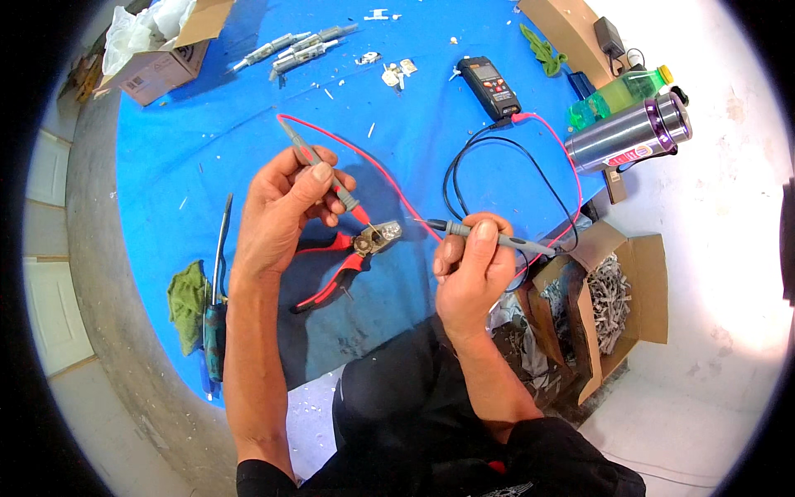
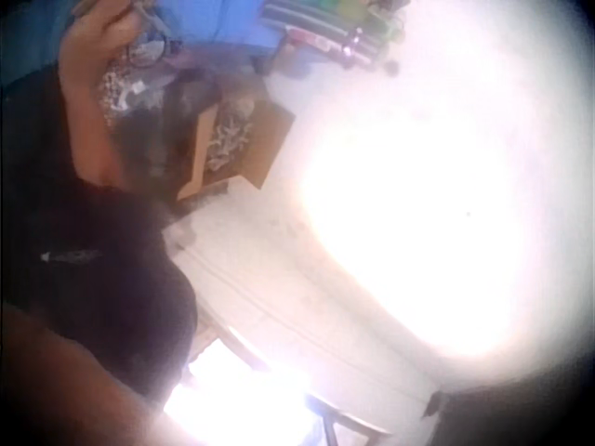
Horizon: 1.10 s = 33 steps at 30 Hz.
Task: The person disassembles a small metal component by hand using a screwdriver and pliers. The person removes a screw, pulls the components apart, and tests the item using a multimeter.
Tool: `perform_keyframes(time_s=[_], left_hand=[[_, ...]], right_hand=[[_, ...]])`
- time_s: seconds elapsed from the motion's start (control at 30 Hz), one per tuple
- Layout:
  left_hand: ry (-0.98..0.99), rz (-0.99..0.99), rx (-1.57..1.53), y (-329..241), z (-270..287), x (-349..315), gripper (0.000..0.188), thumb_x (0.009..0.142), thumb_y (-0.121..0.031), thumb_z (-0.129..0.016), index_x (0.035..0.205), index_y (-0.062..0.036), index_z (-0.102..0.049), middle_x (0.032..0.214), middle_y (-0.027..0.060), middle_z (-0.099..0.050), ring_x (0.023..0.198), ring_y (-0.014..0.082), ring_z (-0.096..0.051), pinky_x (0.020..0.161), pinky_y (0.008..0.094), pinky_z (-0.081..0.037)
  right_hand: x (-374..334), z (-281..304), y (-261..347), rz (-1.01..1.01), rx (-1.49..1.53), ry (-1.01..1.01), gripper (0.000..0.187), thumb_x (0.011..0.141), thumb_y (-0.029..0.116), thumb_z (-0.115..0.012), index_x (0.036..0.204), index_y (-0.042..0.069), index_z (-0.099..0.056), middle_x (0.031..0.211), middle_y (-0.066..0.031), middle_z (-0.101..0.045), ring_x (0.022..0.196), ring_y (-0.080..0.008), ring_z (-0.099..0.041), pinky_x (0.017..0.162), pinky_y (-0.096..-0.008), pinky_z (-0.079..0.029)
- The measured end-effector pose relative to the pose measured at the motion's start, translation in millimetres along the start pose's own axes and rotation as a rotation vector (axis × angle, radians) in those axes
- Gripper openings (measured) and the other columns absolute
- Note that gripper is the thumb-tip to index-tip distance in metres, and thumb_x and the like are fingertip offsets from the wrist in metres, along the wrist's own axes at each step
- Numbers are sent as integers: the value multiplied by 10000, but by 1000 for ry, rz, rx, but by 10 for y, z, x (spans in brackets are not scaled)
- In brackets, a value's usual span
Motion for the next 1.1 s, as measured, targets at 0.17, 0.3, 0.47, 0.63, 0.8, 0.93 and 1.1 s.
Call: perform_keyframes(time_s=[0.17, 0.3, 0.47, 0.63, 0.8, 0.93, 1.1], left_hand=[[-1, -13, -10, 26, -14, 6, 307, 1013, -291, -698, 1146, -21, -640, 967, 125, -735, 731, 126, -662, 619, 259, -544], [-1, -7, 3, 26, -28, 8, 309, 1014, -289, -697, 1148, -17, -639, 973, 127, -734, 733, 124, -660, 621, 258, -544], [-4, -7, 10, 26, -54, 0, 308, 1015, -288, -696, 1147, -17, -636, 976, 129, -733, 733, 122, -658, 623, 257, -544], [-3, -18, 6, 50, -46, 16, 297, 1018, -278, -692, 1148, -17, -635, 976, 129, -731, 728, 118, -654, 620, 256, -545], [8, -24, -5, 60, -34, 19, 283, 1016, -267, -695, 1143, -20, -638, 974, 129, -731, 725, 117, -653, 619, 255, -544], [-1, -19, 13, 53, -50, 12, 273, 1015, -260, -698, 1136, -21, -641, 973, 127, -732, 725, 117, -653, 621, 256, -545], [-3, -16, 11, 52, -52, 12, 263, 1016, -251, -695, 1136, -23, -642, 974, 125, -732, 729, 117, -654, 624, 256, -546]], right_hand=[[-46, 19, -162, 18, 2, -17, 297, 1123, 340, -463, 1017, 67, -512, 650, -22, -476, 469, -100, -419, 403, -258, -324], [-18, 60, -196, 9, 63, -8, 296, 1125, 331, -461, 1007, 63, -505, 657, -27, -466, 473, -105, -426, 402, -260, -329], [-29, 66, -168, -47, 109, 15, 224, 1099, 246, -500, 1049, 28, -499, 667, -42, -501, 509, -122, -463, 465, -284, -415], [-25, 47, -166, -46, 88, 6, 237, 1100, 247, -508, 1039, 19, -499, 658, -41, -496, 504, -116, -458, 458, -278, -408], [-25, 35, -165, -37, 50, 14, 258, 1102, 259, -511, 1030, 12, -497, 642, -43, -500, 489, -115, -467, 452, -278, -406], [-26, 34, -171, -40, 32, 10, 268, 1103, 262, -513, 1024, 6, -496, 632, -43, -500, 474, -113, -466, 445, -279, -407], [-20, 14, -162, -28, -8, -6, 278, 1103, 263, -513, 1019, -1, -497, 631, -42, -499, 469, -110, -466, 441, -273, -408]])
Point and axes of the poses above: each hand's wrist, its own x-axis towards the middle knuckle, its own z-axis out of the back of the hand, y = z × x, the point moved 1 cm from there along x, towards the middle knuckle
